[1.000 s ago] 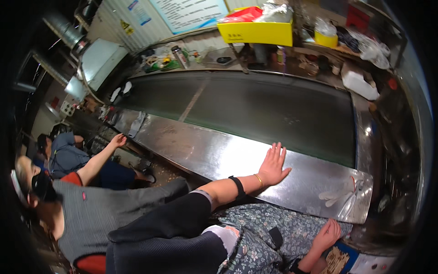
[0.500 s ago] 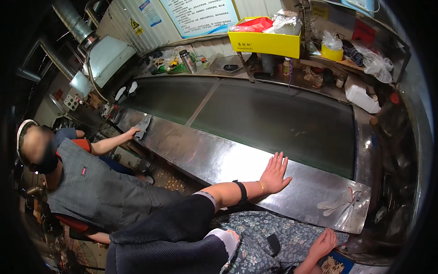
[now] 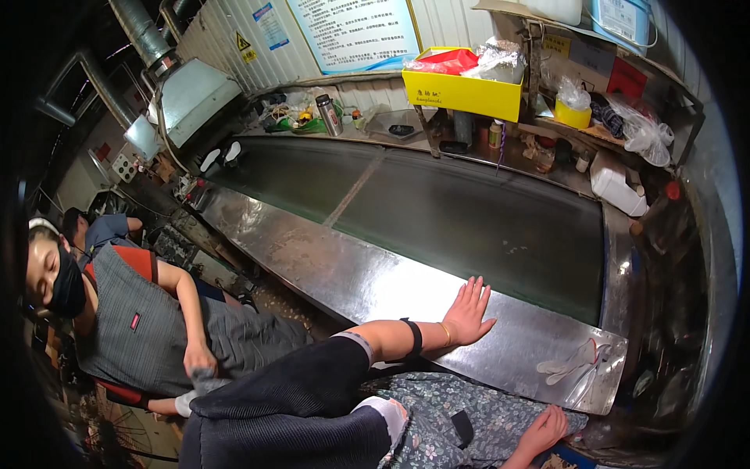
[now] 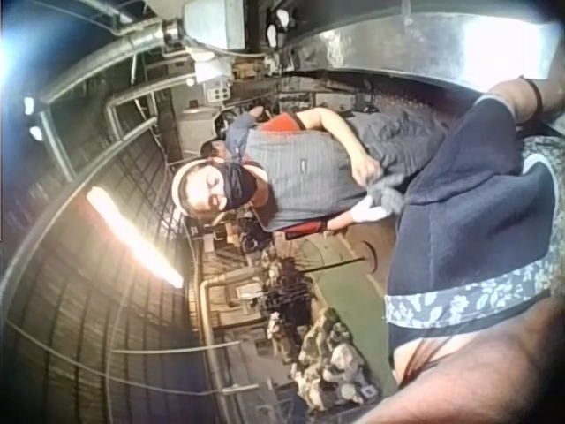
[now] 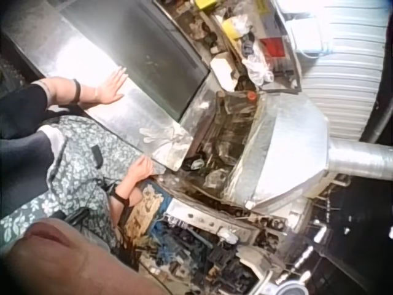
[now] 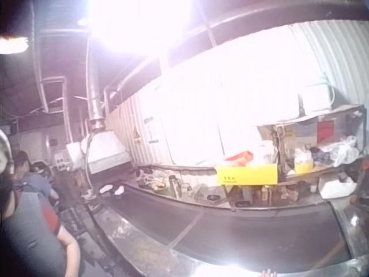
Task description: Processing and inspecting shoe components at a factory station.
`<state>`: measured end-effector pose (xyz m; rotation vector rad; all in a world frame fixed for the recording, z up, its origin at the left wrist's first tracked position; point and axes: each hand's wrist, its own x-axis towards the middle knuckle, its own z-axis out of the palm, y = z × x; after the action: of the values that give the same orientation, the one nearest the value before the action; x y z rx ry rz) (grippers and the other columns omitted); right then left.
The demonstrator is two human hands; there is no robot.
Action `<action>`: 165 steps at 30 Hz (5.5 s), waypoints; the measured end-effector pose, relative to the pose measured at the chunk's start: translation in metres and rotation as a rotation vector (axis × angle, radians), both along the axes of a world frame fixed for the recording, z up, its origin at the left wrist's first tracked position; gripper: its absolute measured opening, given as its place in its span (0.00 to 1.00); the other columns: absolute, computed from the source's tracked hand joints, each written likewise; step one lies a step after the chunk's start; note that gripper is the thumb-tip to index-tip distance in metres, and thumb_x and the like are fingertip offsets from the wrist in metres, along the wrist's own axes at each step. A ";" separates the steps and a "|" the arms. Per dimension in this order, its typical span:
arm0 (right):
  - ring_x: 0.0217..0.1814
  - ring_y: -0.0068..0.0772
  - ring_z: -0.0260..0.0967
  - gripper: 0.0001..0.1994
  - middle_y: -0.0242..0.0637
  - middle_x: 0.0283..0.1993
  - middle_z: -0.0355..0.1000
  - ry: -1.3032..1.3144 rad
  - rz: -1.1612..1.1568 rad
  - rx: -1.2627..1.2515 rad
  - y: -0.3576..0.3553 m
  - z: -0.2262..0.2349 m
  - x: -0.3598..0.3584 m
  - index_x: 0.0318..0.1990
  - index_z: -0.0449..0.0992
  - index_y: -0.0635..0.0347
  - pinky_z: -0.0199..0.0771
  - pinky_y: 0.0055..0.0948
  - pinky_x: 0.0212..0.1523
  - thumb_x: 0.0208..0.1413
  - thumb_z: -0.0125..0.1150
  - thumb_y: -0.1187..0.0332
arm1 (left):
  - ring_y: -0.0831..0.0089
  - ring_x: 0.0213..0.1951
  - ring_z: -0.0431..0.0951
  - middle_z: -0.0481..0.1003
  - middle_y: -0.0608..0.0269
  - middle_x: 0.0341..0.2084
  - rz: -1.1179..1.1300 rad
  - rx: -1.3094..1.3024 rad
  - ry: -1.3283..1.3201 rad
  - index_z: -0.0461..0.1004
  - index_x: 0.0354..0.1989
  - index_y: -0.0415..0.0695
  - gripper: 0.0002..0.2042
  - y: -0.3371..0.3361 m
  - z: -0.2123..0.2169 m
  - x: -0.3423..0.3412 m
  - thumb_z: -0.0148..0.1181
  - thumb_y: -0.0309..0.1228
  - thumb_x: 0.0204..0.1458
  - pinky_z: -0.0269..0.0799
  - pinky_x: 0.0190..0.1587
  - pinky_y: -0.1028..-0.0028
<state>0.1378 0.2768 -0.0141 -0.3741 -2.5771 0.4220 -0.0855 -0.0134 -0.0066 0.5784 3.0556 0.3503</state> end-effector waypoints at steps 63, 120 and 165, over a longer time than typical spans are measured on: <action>0.72 0.62 0.50 0.41 0.66 0.72 0.45 0.340 -0.850 -0.473 -0.198 0.130 0.243 0.73 0.44 0.61 0.54 0.45 0.69 0.60 0.56 0.52 | 0.31 0.67 0.50 0.53 0.32 0.67 -1.990 0.273 -0.391 0.50 0.69 0.33 0.34 0.143 0.047 0.180 0.53 0.38 0.58 0.47 0.67 0.44; 0.33 0.21 0.63 0.09 0.30 0.27 0.64 1.022 -0.529 -0.791 -0.067 0.222 0.222 0.32 0.73 0.64 0.63 0.18 0.37 0.58 0.44 0.81 | 0.33 0.68 0.49 0.53 0.31 0.67 -2.117 0.209 -0.527 0.54 0.68 0.32 0.36 0.233 0.037 0.247 0.55 0.41 0.55 0.41 0.68 0.41; 0.46 0.58 0.72 0.17 0.37 0.53 0.72 -0.032 -0.770 -0.287 -0.031 0.151 0.242 0.39 0.76 0.50 0.74 0.46 0.48 0.52 0.63 0.48 | 0.31 0.65 0.55 0.55 0.31 0.65 -1.144 0.216 -0.063 0.52 0.68 0.32 0.31 0.010 0.001 -0.017 0.51 0.36 0.60 0.54 0.65 0.46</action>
<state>0.3800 0.2461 0.1368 -1.4057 -2.1700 0.4854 -0.1021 -0.0033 -0.0058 2.0363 2.1098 0.5855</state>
